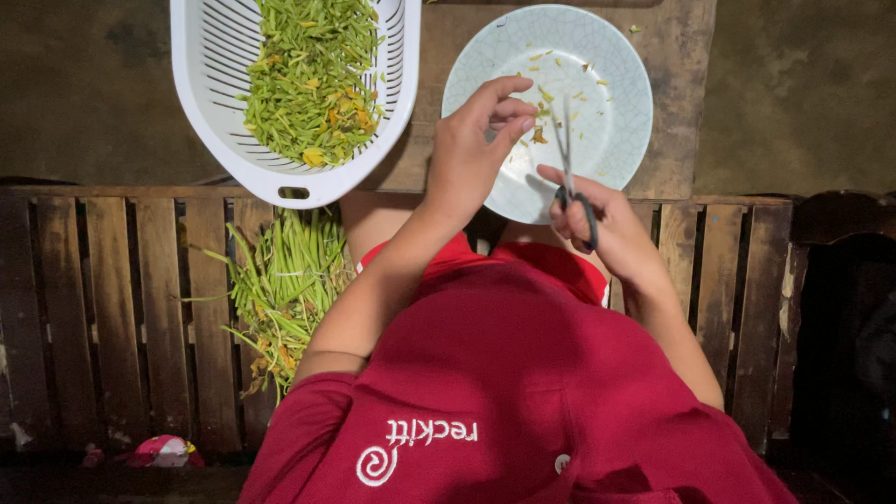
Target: The person uses scissors to cut green vegetable stems and yellow flower parts over a plate, then transfers the cut pieces into a white colander. The process is repeated with multiple stems, and the cut pieces accumulate in the colander.
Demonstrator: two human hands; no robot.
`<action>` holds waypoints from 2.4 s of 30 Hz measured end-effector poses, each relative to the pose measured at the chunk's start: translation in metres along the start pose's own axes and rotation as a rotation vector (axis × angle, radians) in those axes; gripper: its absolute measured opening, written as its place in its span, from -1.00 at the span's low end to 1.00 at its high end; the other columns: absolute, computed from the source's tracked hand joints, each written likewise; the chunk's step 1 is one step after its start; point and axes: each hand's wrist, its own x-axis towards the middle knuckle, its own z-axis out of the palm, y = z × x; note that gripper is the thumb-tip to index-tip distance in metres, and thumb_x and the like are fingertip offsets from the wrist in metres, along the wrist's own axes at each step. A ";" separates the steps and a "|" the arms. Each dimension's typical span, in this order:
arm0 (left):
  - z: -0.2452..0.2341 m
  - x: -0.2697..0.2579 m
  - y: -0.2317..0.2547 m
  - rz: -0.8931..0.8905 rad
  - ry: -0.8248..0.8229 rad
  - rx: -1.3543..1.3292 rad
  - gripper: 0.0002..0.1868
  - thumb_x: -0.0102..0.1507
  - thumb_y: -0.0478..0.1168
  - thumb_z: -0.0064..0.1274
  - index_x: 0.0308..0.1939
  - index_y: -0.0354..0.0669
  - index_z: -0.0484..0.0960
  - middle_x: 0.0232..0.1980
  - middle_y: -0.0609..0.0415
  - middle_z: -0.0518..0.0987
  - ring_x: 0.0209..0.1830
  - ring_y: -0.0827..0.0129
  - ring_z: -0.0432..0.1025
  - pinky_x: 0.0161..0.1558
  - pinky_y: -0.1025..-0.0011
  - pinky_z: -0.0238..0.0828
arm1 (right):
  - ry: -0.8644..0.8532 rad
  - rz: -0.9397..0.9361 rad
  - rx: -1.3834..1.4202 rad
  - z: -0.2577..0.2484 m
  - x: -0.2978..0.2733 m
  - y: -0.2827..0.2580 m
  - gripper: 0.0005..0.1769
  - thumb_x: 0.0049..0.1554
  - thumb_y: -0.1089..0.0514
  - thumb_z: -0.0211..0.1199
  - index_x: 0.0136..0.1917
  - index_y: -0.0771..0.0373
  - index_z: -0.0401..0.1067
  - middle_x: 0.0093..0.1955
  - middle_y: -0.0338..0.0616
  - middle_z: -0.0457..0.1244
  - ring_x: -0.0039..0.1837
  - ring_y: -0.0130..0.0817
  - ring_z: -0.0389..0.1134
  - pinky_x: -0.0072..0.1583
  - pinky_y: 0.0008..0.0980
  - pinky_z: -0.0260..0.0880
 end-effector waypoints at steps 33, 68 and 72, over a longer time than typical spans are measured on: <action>0.040 0.185 -0.044 0.044 0.192 1.014 -0.85 0.25 -0.33 0.13 -0.09 -0.14 0.63 0.02 0.00 0.58 0.05 0.02 0.48 0.02 0.04 0.42 | 0.020 0.068 0.146 -0.045 0.064 -0.028 -0.30 0.19 -0.17 0.30 0.39 0.34 0.32 -0.14 -0.26 0.26 -0.13 -0.50 0.26 -0.07 -0.51 0.31; 0.029 0.067 0.024 -0.162 -0.049 -0.529 -0.72 0.43 -0.33 0.13 0.21 -0.32 0.65 0.02 0.12 0.64 -0.02 0.54 0.49 0.04 0.55 0.46 | 0.406 -0.142 0.141 -0.035 0.031 -0.023 -0.49 0.30 0.04 0.28 0.41 0.32 0.31 -0.10 -0.25 0.28 -0.12 -0.52 0.27 -0.09 -0.53 0.27; 0.010 0.031 0.030 -0.059 -0.061 -0.338 -0.76 0.41 -0.32 0.13 0.15 -0.26 0.69 0.05 0.08 0.63 0.01 0.50 0.52 0.06 0.52 0.47 | 0.485 -0.259 0.240 -0.022 0.028 -0.026 -0.49 0.29 0.09 0.33 0.41 0.29 0.29 -0.06 -0.24 0.33 -0.14 -0.52 0.28 -0.11 -0.55 0.25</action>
